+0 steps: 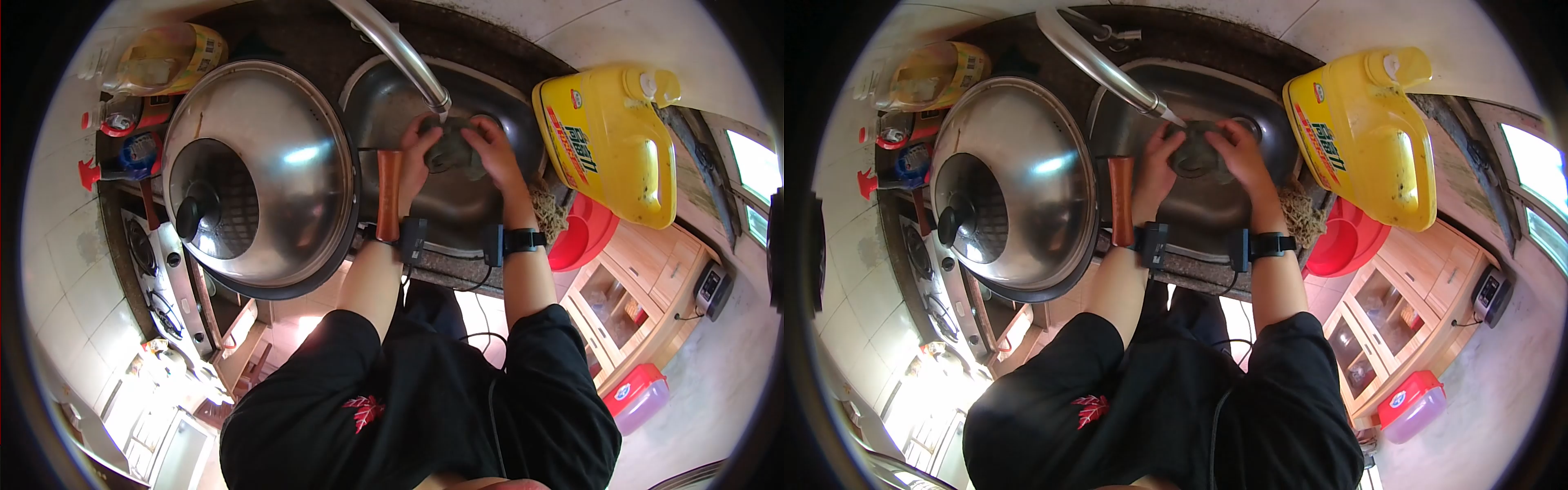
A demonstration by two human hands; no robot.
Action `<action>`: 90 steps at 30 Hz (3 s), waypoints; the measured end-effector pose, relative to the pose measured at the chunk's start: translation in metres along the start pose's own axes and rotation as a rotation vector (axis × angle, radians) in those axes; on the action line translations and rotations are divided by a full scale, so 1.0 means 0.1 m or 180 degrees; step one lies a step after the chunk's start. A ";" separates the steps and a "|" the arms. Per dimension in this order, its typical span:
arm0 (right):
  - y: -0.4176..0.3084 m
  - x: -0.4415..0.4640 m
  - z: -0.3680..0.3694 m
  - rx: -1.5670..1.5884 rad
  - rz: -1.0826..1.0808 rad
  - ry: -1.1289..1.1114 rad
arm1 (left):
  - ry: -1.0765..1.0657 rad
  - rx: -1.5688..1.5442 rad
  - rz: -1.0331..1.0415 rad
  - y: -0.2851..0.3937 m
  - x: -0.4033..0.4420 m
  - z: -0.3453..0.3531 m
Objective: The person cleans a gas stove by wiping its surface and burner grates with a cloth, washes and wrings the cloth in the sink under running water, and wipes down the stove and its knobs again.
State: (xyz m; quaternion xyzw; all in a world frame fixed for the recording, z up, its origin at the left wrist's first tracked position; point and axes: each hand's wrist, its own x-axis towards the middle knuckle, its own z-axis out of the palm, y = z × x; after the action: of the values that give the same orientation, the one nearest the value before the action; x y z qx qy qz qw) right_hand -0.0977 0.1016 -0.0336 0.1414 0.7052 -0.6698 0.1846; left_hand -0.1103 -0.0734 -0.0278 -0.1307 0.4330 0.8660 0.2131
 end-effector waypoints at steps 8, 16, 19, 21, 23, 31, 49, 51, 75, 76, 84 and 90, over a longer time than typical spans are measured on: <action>0.22 0.00 0.06 0.1762 0.0171 0.0687 | 0.0393 -0.0272 -0.1060 -0.13 0.12 -0.16; 0.06 -0.03 0.05 0.0755 -0.0071 0.1108 | 0.0387 -0.0307 0.0340 -0.11 0.08 -0.14; -0.02 -0.02 0.04 0.0343 -0.0333 0.0998 | 0.0536 -0.0602 -0.0098 -0.06 0.05 -0.14; 0.02 -0.01 0.03 0.0492 -0.0362 0.0952 | 0.0474 -0.0597 -0.0178 -0.04 0.05 -0.13; -0.05 -0.01 0.03 0.1317 -0.0518 0.0567 | 0.0397 -0.0591 -0.0259 -0.08 0.07 -0.17; -0.19 -0.04 0.02 0.2780 0.0007 -0.0097 | -0.0279 -0.0657 -0.2052 -0.11 0.08 -0.34; -0.19 0.00 -0.11 0.1664 0.0754 -0.0090 | 0.0224 -0.1256 -0.1067 -0.17 0.02 -0.22; -0.25 0.01 -0.09 0.2098 0.0713 -0.0138 | 0.0175 -0.1336 -0.1302 -0.16 -0.04 -0.20; -0.01 -0.01 0.75 -0.1118 -0.0963 0.1249 | 0.0957 0.0547 -0.0251 -0.09 -0.21 0.30; -0.03 -0.03 0.77 -0.1354 -0.0997 0.1140 | 0.1006 0.0488 -0.0290 -0.04 -0.21 0.36; 0.27 -0.44 0.57 -0.1660 -0.1539 0.0632 | 0.0539 0.0372 -0.0024 -0.10 0.05 -0.01; 0.36 -0.24 0.32 0.0425 0.0395 0.0949 | 0.1212 0.1440 0.0261 -0.47 -0.09 -0.08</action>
State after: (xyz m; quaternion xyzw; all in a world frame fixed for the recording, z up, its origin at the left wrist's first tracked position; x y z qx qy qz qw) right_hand -0.0578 0.0734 -0.0555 0.2944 0.6686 -0.6740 0.1091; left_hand -0.0799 -0.0571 -0.0614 -0.2224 0.6521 0.7154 0.1167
